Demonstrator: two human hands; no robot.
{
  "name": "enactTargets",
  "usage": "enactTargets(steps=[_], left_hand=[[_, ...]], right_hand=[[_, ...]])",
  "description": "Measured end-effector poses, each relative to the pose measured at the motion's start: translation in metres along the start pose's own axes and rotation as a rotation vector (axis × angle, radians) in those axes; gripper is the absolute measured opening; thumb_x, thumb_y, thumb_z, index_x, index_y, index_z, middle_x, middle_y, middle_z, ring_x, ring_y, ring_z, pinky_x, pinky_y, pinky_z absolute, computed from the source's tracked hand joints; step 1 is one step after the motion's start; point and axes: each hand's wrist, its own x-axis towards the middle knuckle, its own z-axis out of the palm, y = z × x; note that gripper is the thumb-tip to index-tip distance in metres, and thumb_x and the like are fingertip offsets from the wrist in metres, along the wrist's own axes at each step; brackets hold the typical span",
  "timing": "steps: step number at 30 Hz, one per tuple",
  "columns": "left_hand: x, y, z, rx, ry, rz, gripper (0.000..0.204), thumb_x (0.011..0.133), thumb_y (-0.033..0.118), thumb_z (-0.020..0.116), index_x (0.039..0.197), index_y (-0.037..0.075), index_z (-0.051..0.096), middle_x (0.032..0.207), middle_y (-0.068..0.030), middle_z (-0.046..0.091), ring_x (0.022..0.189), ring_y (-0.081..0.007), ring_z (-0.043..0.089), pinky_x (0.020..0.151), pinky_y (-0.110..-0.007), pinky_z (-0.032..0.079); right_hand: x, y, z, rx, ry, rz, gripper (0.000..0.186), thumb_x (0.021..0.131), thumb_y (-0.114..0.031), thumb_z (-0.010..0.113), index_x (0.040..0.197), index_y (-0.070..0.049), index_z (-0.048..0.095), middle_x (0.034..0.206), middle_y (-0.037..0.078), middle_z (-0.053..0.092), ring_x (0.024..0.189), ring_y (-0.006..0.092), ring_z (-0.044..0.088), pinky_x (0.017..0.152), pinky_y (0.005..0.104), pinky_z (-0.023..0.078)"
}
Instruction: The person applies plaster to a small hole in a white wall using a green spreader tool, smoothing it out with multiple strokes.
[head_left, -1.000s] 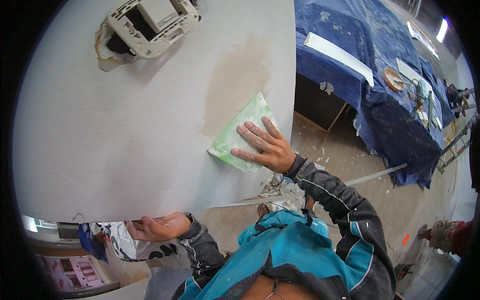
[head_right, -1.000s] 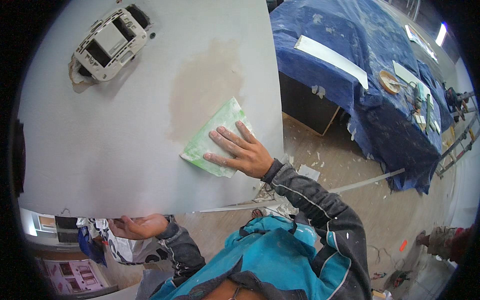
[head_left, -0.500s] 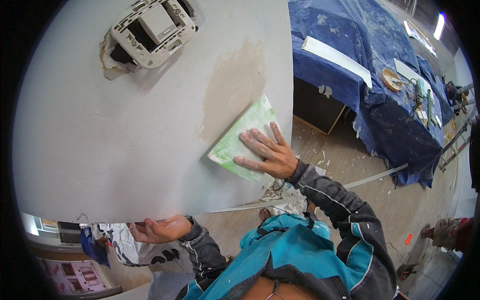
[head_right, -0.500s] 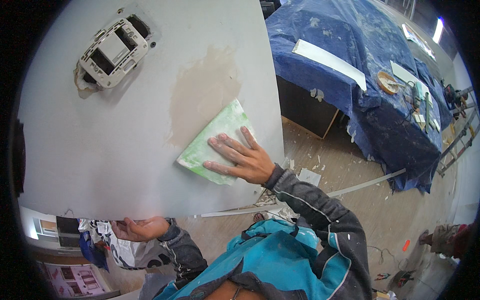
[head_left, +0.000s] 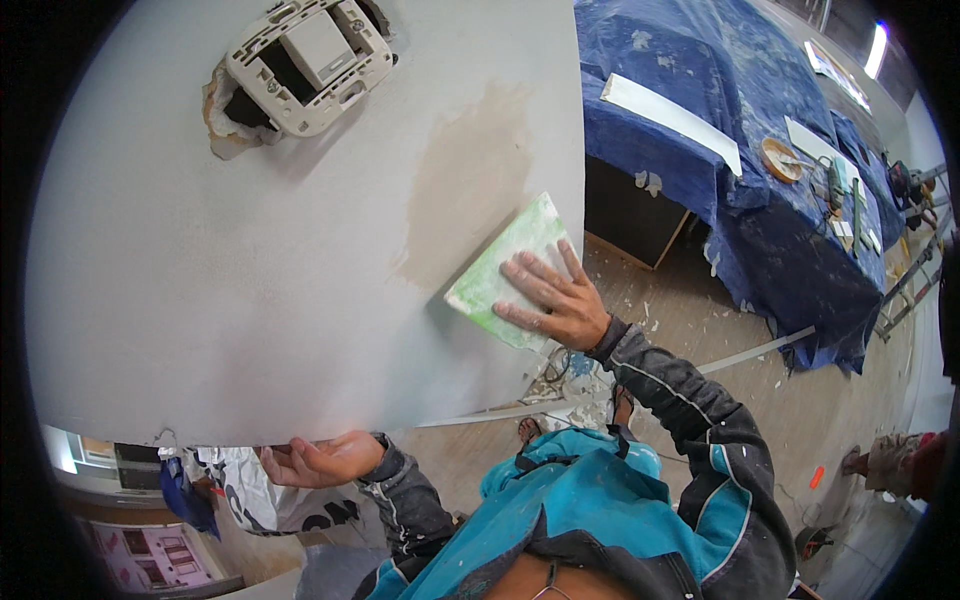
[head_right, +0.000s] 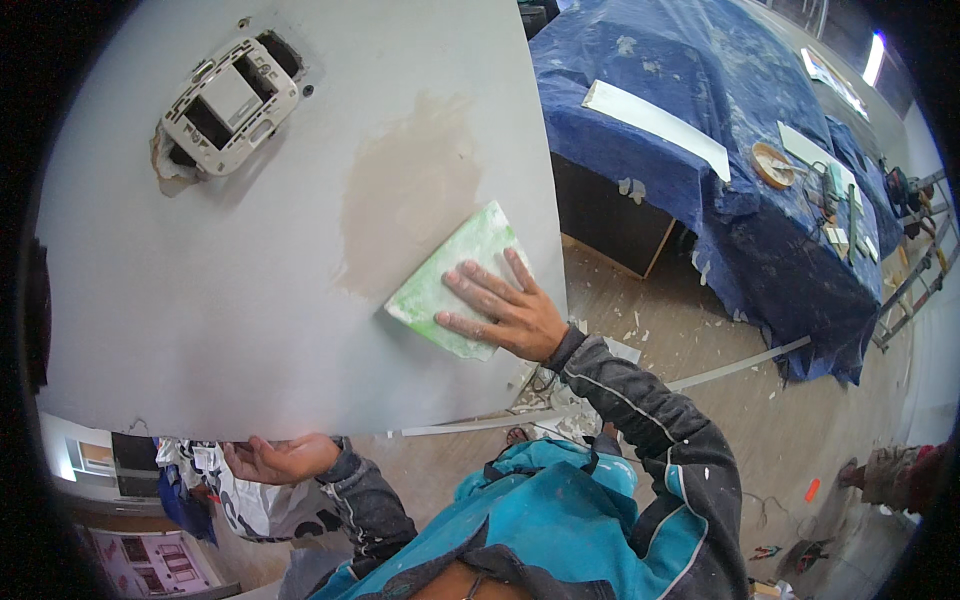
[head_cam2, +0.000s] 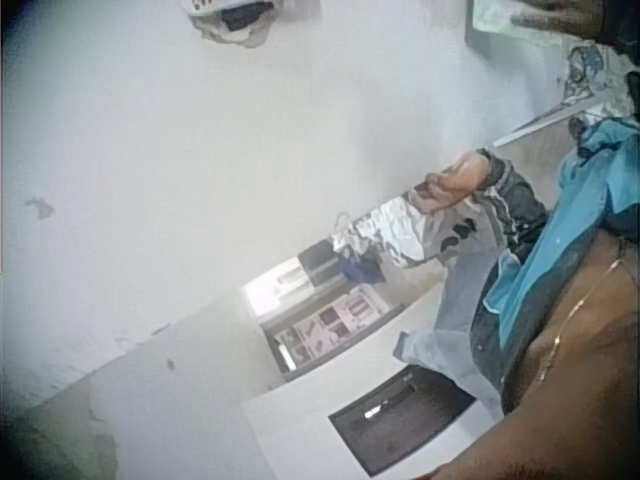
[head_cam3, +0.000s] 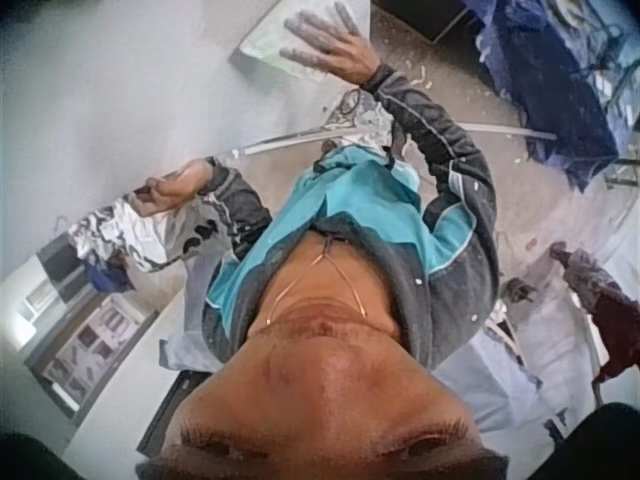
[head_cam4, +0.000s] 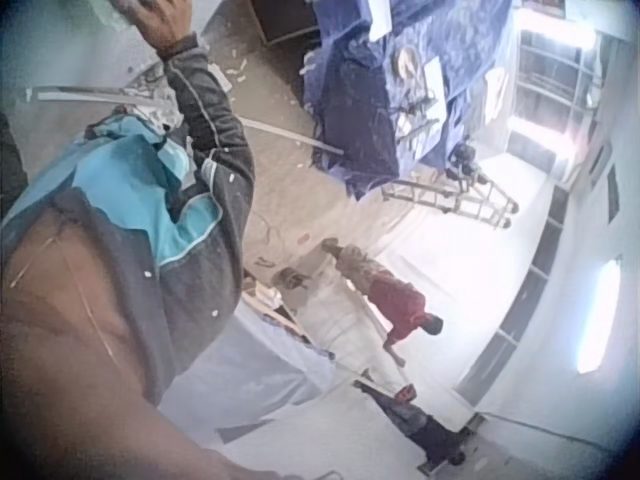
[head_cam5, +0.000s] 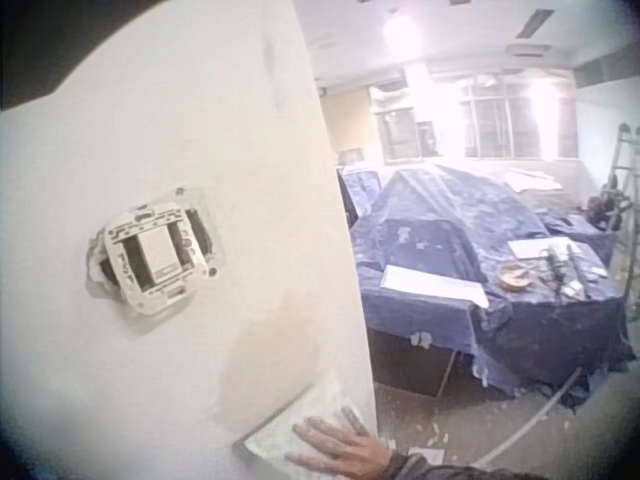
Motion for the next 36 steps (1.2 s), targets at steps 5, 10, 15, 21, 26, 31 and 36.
enactTargets(steps=[5, 10, 15, 21, 26, 31, 36], left_hand=[[-0.002, 0.016, 0.006, -0.005, -0.022, -0.225, 0.031, 0.108, 0.017, 0.040, 0.138, 0.017, 0.046, 0.132, -0.0229, 0.041, 0.126, -0.0424, 0.049, 0.094, -0.050, 0.053], [0.001, 0.016, 0.006, -0.198, 0.117, -0.434, 0.033, 0.104, 0.020, 0.045, 0.132, 0.002, 0.047, 0.132, -0.0203, 0.042, 0.120, -0.0356, 0.053, 0.092, -0.046, 0.052], [0.000, 0.017, 0.011, -0.371, 0.233, -0.672, 0.041, 0.097, 0.022, 0.049, 0.123, -0.009, 0.046, 0.129, -0.0170, 0.046, 0.111, -0.0299, 0.056, 0.092, -0.040, 0.048], [0.001, 0.017, 0.009, -0.415, 0.226, -0.634, 0.037, 0.100, 0.022, 0.050, 0.128, -0.002, 0.047, 0.129, -0.0200, 0.046, 0.116, -0.0331, 0.056, 0.094, -0.043, 0.050], [-0.004, 0.002, 0.003, -0.026, 0.023, -0.106, 0.030, 0.106, 0.023, 0.048, 0.136, 0.018, 0.047, 0.132, -0.0223, 0.041, 0.123, -0.0442, 0.052, 0.095, -0.054, 0.052], [-0.011, -0.002, -0.004, 0.152, -0.031, -0.034, 0.035, 0.106, 0.018, 0.045, 0.141, 0.018, 0.044, 0.131, -0.0237, 0.041, 0.123, -0.0435, 0.051, 0.095, -0.054, 0.052], [-0.008, 0.004, 0.002, 0.127, 0.035, -0.078, 0.022, 0.107, 0.013, 0.041, 0.127, 0.004, 0.043, 0.121, -0.0238, 0.049, 0.117, -0.0438, 0.055, 0.089, -0.053, 0.057]], right_hand=[[0.021, 0.006, -0.023, 0.290, 0.458, 0.293, 0.048, 0.089, -0.012, 0.069, 0.135, -0.004, 0.058, 0.150, 0.025, 0.046, 0.136, 0.0393, 0.050, 0.112, 0.0488, 0.039], [-0.014, -0.011, -0.053, 0.660, 0.577, 1.001, 0.038, 0.087, -0.002, 0.063, 0.125, 0.000, 0.058, 0.128, 0.016, 0.062, 0.118, 0.0322, 0.061, 0.101, 0.0386, 0.049], [0.009, -0.006, -0.080, 1.953, 0.686, 1.502, 0.034, 0.095, -0.015, 0.050, 0.126, -0.003, 0.055, 0.117, 0.010, 0.063, 0.110, 0.0237, 0.065, 0.093, 0.0406, 0.056], [0.019, -0.015, -0.080, 1.846, 0.523, 1.229, 0.050, 0.091, -0.011, 0.055, 0.139, -0.001, 0.045, 0.132, 0.013, 0.059, 0.116, 0.0289, 0.063, 0.098, 0.0453, 0.053], [0.035, -0.017, -0.075, 1.535, 0.617, 1.167, 0.049, 0.092, -0.001, 0.055, 0.140, 0.000, 0.043, 0.132, 0.012, 0.057, 0.117, 0.0222, 0.060, 0.098, 0.0361, 0.050], [0.049, -0.017, -0.075, 1.167, 0.563, 0.990, 0.043, 0.097, -0.007, 0.059, 0.137, 0.000, 0.048, 0.130, 0.010, 0.058, 0.115, 0.0186, 0.058, 0.098, 0.0327, 0.048], [0.035, -0.025, -0.051, 1.193, 0.949, 1.171, 0.042, 0.097, -0.013, 0.063, 0.135, 0.000, 0.049, 0.129, 0.009, 0.059, 0.114, 0.0182, 0.058, 0.098, 0.0329, 0.047]])
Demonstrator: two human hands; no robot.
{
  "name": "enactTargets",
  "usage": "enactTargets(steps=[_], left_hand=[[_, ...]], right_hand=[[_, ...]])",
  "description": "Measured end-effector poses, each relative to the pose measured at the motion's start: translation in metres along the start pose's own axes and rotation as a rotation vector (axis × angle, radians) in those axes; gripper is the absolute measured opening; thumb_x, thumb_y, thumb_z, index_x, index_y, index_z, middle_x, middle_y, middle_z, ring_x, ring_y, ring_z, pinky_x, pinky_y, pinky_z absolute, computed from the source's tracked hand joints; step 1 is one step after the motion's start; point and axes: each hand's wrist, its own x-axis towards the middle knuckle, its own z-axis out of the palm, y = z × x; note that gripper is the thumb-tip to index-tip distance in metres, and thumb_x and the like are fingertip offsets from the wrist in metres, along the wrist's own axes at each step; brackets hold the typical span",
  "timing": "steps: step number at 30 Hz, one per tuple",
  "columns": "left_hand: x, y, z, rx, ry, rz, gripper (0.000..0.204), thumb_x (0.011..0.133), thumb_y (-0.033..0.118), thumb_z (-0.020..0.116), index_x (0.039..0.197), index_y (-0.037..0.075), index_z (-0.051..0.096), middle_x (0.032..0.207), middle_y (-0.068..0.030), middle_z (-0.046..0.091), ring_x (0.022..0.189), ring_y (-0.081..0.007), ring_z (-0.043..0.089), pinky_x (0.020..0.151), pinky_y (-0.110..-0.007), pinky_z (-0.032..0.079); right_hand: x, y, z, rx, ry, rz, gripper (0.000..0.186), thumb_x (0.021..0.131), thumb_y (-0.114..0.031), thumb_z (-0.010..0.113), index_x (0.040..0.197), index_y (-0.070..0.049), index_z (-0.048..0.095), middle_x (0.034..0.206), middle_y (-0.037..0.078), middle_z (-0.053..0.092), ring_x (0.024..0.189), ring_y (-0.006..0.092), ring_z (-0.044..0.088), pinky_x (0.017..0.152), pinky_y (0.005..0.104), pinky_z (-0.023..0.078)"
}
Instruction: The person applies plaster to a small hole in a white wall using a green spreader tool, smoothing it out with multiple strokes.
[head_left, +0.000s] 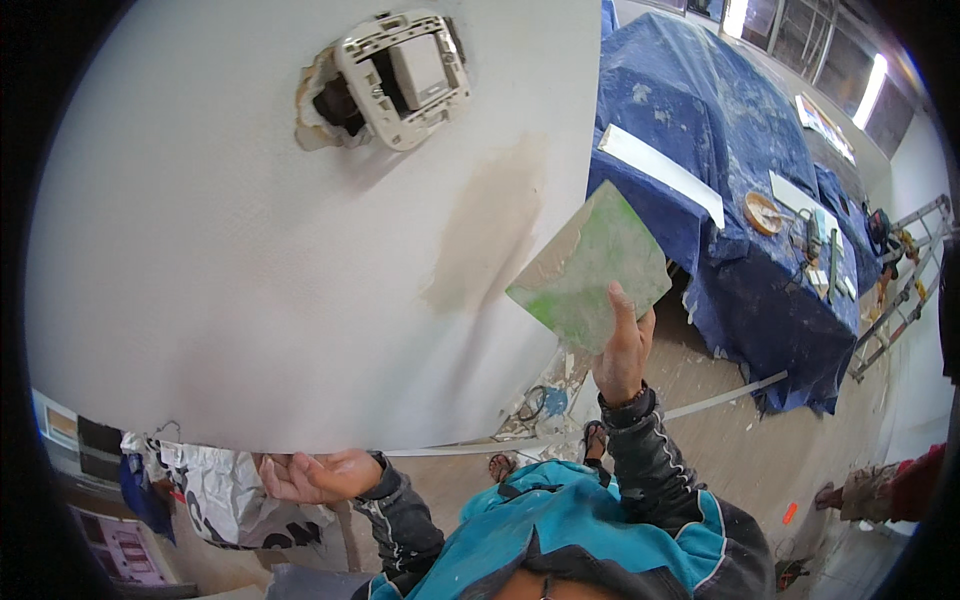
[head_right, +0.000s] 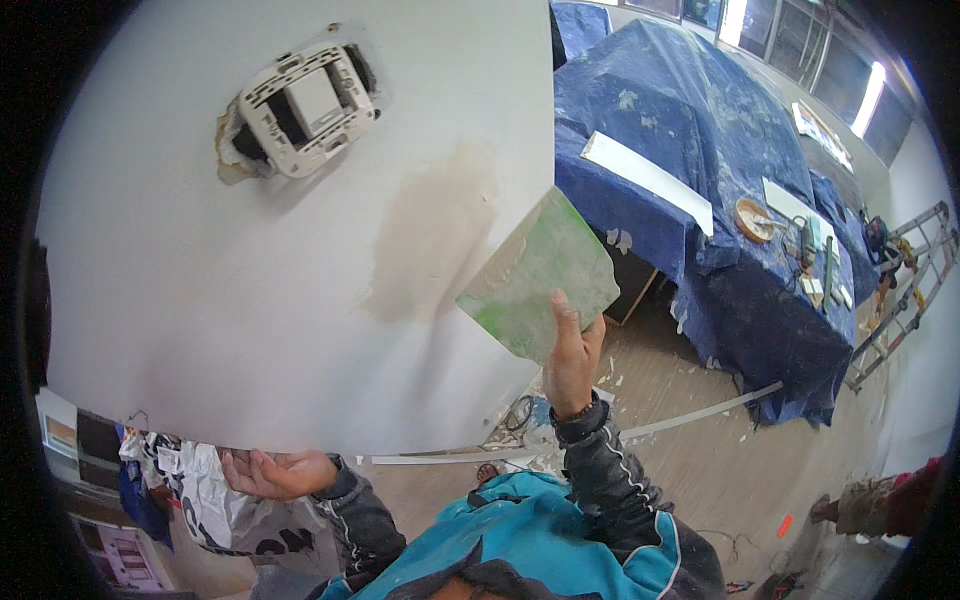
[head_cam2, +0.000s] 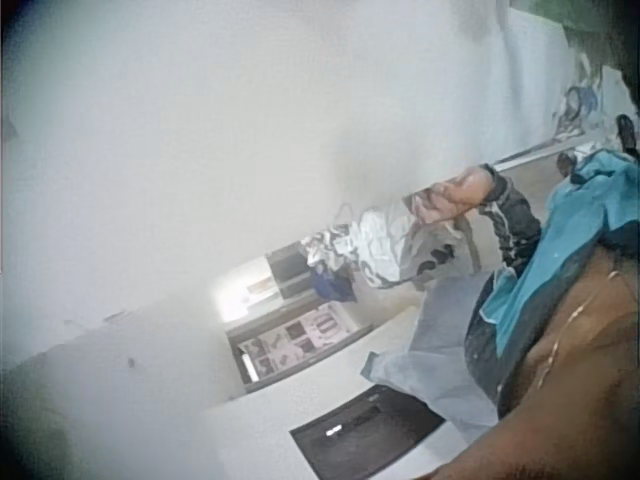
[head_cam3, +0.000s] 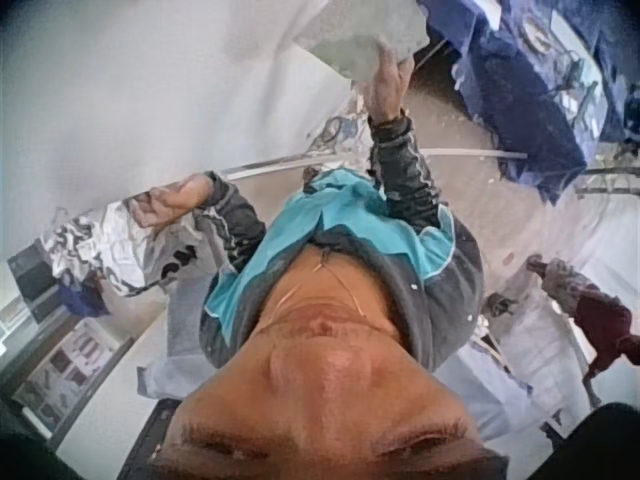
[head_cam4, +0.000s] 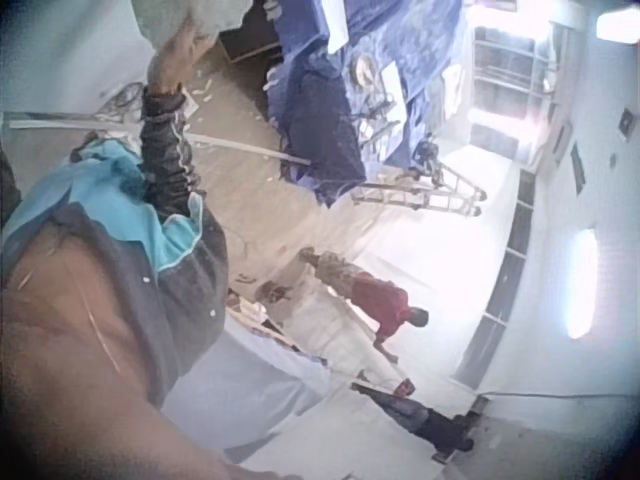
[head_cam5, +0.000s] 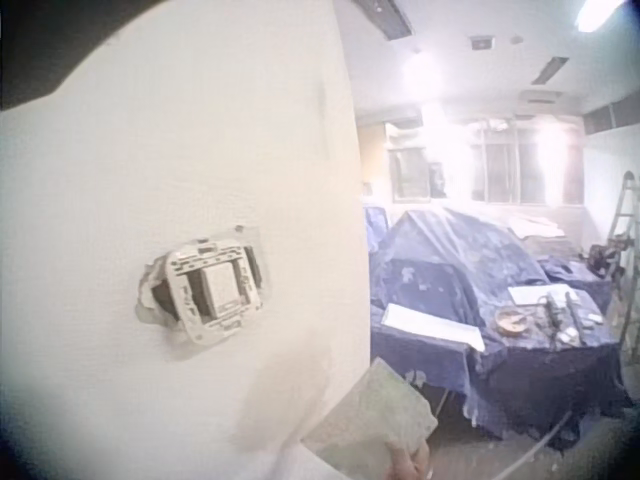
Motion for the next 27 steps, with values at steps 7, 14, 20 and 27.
enactTargets(steps=[7, 14, 20, 27], left_hand=[[-0.009, -0.008, -0.009, 0.083, -0.050, -0.049, 0.021, 0.109, 0.015, 0.037, 0.126, 0.004, 0.044, 0.121, -0.0245, 0.051, 0.116, -0.0451, 0.054, 0.088, -0.055, 0.052], [0.003, 0.015, 0.004, -0.612, 0.201, -0.684, 0.041, 0.095, 0.021, 0.053, 0.126, -0.005, 0.047, 0.130, -0.0292, 0.051, 0.120, -0.0384, 0.053, 0.100, -0.049, 0.047], [0.002, 0.024, -0.001, -0.661, 0.111, -0.740, 0.051, 0.092, 0.024, 0.060, 0.130, -0.005, 0.042, 0.135, -0.0279, 0.046, 0.117, -0.0335, 0.053, 0.100, -0.045, 0.045], [-0.017, 0.040, -0.004, -0.664, 0.046, -0.783, 0.059, 0.091, 0.027, 0.061, 0.134, -0.006, 0.038, 0.132, -0.0272, 0.046, 0.116, -0.0337, 0.053, 0.099, -0.045, 0.045]], right_hand=[[-0.010, 0.007, -0.021, 0.027, -0.033, 0.128, 0.044, 0.093, -0.009, 0.065, 0.134, -0.004, 0.050, 0.128, 0.008, 0.060, 0.111, 0.0225, 0.062, 0.096, 0.0378, 0.050], [-0.002, -0.002, 0.006, -0.536, -0.241, -0.329, 0.041, 0.097, -0.001, 0.056, 0.137, 0.000, 0.051, 0.111, 0.015, 0.067, 0.097, 0.0177, 0.065, 0.088, 0.0297, 0.050], [0.032, -0.040, 0.043, -0.796, -0.421, -0.635, 0.052, 0.095, 0.005, 0.050, 0.146, -0.004, 0.046, 0.111, 0.026, 0.068, 0.097, 0.0353, 0.071, 0.086, 0.0368, 0.053], [0.063, -0.028, 0.030, -0.678, -0.364, -0.498, 0.050, 0.089, 0.001, 0.053, 0.139, 0.002, 0.049, 0.111, 0.029, 0.067, 0.103, 0.0404, 0.068, 0.091, 0.0381, 0.051]])
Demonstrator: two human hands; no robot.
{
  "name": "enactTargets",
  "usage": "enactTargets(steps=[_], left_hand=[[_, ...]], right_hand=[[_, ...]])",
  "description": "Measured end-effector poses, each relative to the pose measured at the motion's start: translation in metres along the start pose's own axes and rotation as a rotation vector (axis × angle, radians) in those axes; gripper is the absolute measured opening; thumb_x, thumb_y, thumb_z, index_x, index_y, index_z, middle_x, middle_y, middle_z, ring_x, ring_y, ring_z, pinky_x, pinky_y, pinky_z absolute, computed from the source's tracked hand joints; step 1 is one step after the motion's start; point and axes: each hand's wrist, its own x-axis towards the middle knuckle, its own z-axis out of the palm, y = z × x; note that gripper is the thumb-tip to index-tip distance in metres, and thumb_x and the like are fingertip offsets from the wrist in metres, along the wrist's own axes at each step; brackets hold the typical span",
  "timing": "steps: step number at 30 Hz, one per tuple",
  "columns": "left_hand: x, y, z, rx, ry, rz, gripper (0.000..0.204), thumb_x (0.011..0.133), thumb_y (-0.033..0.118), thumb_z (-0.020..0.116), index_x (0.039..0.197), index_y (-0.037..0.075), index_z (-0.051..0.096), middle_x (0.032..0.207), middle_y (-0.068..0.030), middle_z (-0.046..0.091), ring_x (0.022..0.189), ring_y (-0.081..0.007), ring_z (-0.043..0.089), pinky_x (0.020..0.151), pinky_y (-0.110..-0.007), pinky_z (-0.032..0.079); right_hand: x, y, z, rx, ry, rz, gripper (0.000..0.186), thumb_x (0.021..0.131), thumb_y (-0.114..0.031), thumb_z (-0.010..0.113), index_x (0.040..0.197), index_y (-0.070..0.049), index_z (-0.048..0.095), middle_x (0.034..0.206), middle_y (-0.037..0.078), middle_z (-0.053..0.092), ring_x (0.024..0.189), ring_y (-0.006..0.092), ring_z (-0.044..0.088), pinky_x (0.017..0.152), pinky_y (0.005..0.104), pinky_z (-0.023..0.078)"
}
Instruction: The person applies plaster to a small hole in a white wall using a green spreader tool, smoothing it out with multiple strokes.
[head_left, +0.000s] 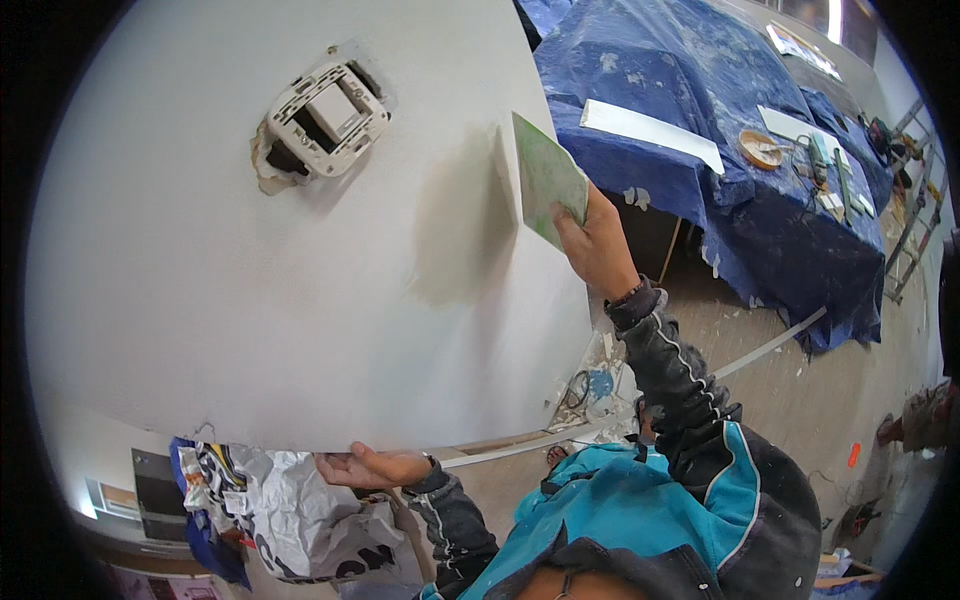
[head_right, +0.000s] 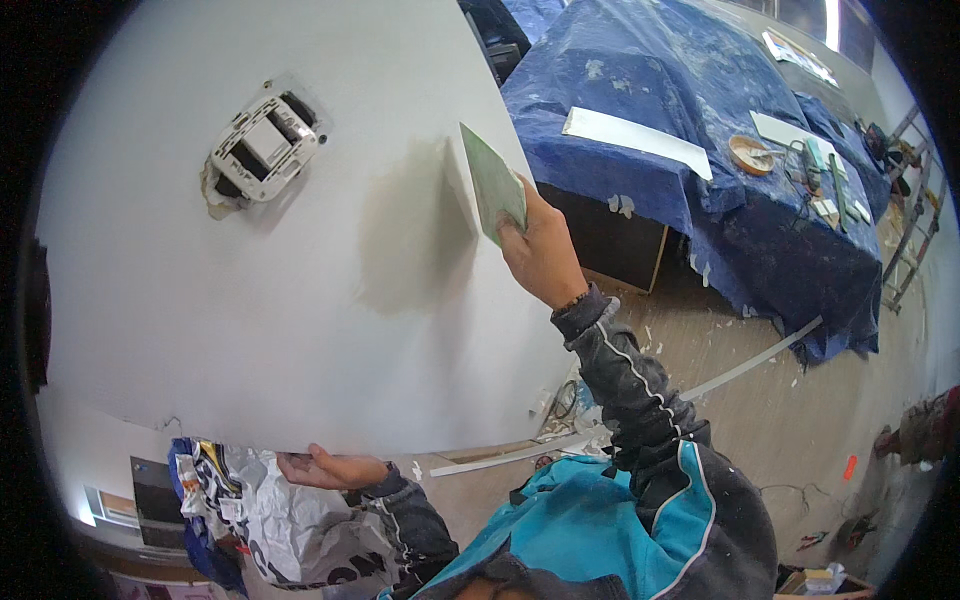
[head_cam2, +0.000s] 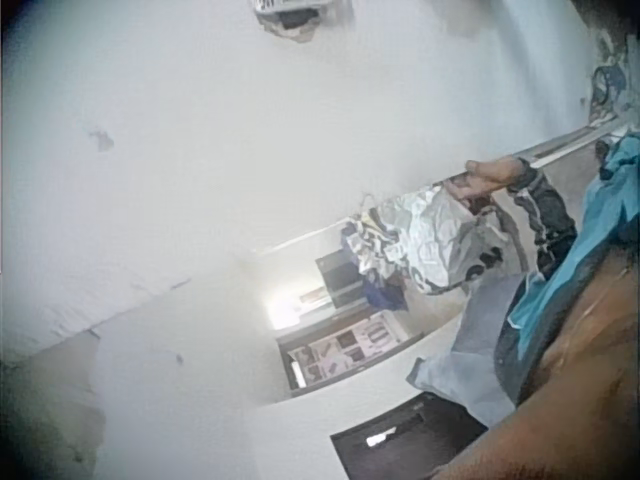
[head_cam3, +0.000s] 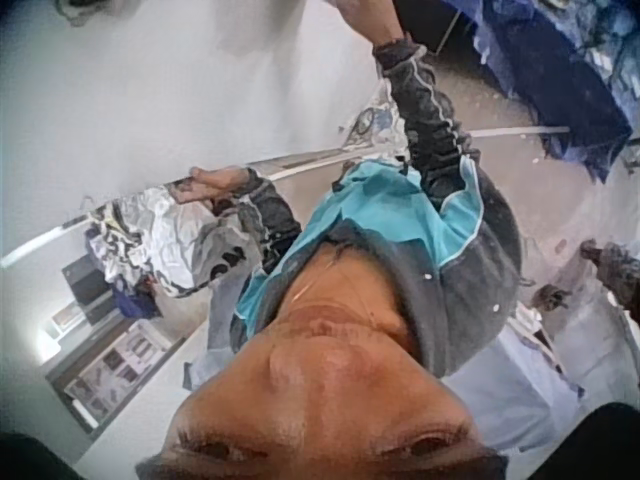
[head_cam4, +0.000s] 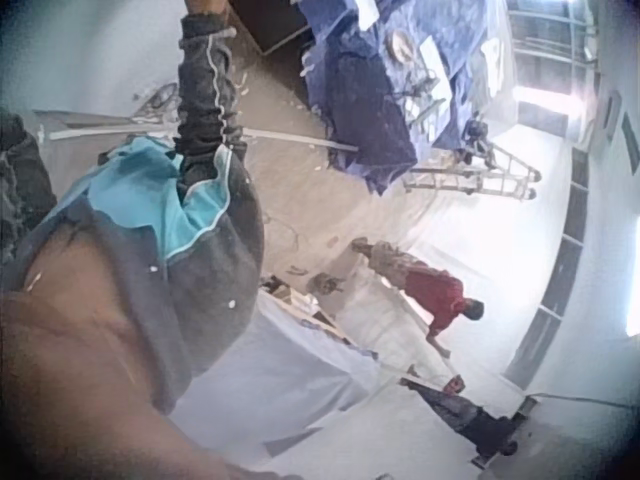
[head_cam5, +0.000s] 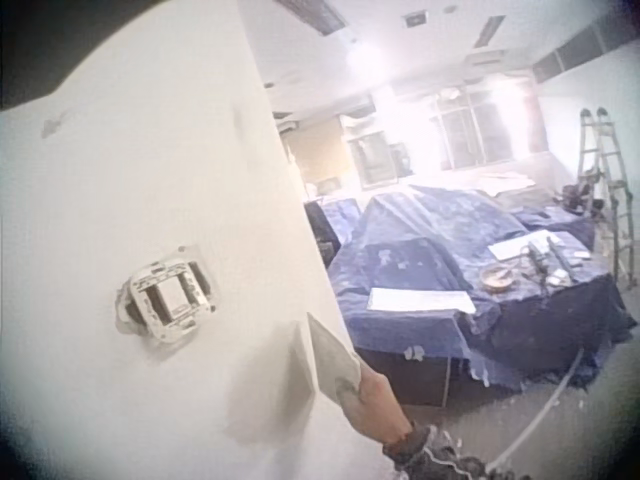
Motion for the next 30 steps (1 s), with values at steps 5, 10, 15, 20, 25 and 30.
enactTargets(steps=[5, 10, 15, 20, 25, 30], left_hand=[[-0.003, -0.007, 0.002, -0.023, 0.010, 0.032, 0.061, 0.093, 0.025, 0.059, 0.135, -0.010, 0.033, 0.128, -0.0246, 0.047, 0.116, -0.0329, 0.052, 0.096, -0.045, 0.046], [-0.005, -0.011, -0.001, 0.002, 0.006, 0.061, 0.062, 0.093, 0.027, 0.060, 0.135, -0.009, 0.033, 0.127, -0.0272, 0.047, 0.112, -0.0328, 0.053, 0.092, -0.044, 0.048], [-0.006, -0.016, -0.002, 0.057, 0.071, 0.071, 0.065, 0.093, 0.033, 0.062, 0.135, -0.008, 0.034, 0.126, -0.0288, 0.048, 0.114, -0.0334, 0.052, 0.094, -0.045, 0.047], [-0.008, -0.017, -0.005, 0.040, 0.065, 0.050, 0.062, 0.093, 0.032, 0.061, 0.133, -0.009, 0.035, 0.128, -0.0286, 0.047, 0.117, -0.0329, 0.051, 0.097, -0.045, 0.045], [-0.012, -0.019, 0.001, 0.043, 0.065, 0.034, 0.062, 0.093, 0.032, 0.061, 0.131, -0.009, 0.036, 0.128, -0.0271, 0.047, 0.117, -0.0325, 0.050, 0.098, -0.044, 0.045], [-0.011, -0.022, -0.007, 0.048, 0.076, 0.040, 0.063, 0.093, 0.034, 0.061, 0.130, -0.009, 0.036, 0.130, -0.0261, 0.043, 0.121, -0.0316, 0.046, 0.101, -0.043, 0.042]], right_hand=[[-0.005, 0.016, -0.002, 0.074, -0.004, 0.116, 0.044, 0.088, -0.001, 0.055, 0.131, 0.006, 0.054, 0.109, 0.020, 0.070, 0.099, 0.0248, 0.067, 0.091, 0.0354, 0.051], [-0.013, 0.018, 0.008, 0.206, 0.006, 0.220, 0.039, 0.087, 0.000, 0.054, 0.126, 0.005, 0.056, 0.106, 0.016, 0.070, 0.097, 0.0205, 0.066, 0.090, 0.0348, 0.051], [-0.009, 0.007, 0.016, 0.169, -0.043, 0.191, 0.038, 0.091, 0.001, 0.054, 0.129, 0.005, 0.056, 0.115, 0.008, 0.068, 0.103, 0.0141, 0.061, 0.094, 0.0311, 0.049], [-0.001, -0.014, 0.033, 0.073, 0.064, 0.012, 0.044, 0.084, -0.004, 0.056, 0.127, 0.004, 0.055, 0.092, 0.021, 0.069, 0.084, 0.0225, 0.069, 0.080, 0.0339, 0.053], [-0.004, -0.042, 0.038, -0.156, -0.022, 0.085, 0.061, 0.081, 0.000, 0.057, 0.141, 0.000, 0.047, 0.070, 0.025, 0.062, 0.063, 0.0412, 0.065, 0.060, 0.0431, 0.052], [-0.018, -0.061, 0.051, -0.226, -0.016, -0.099, 0.074, 0.074, 0.004, 0.061, 0.145, -0.004, 0.044, 0.084, 0.024, 0.067, 0.072, 0.0400, 0.068, 0.064, 0.0442, 0.054]])
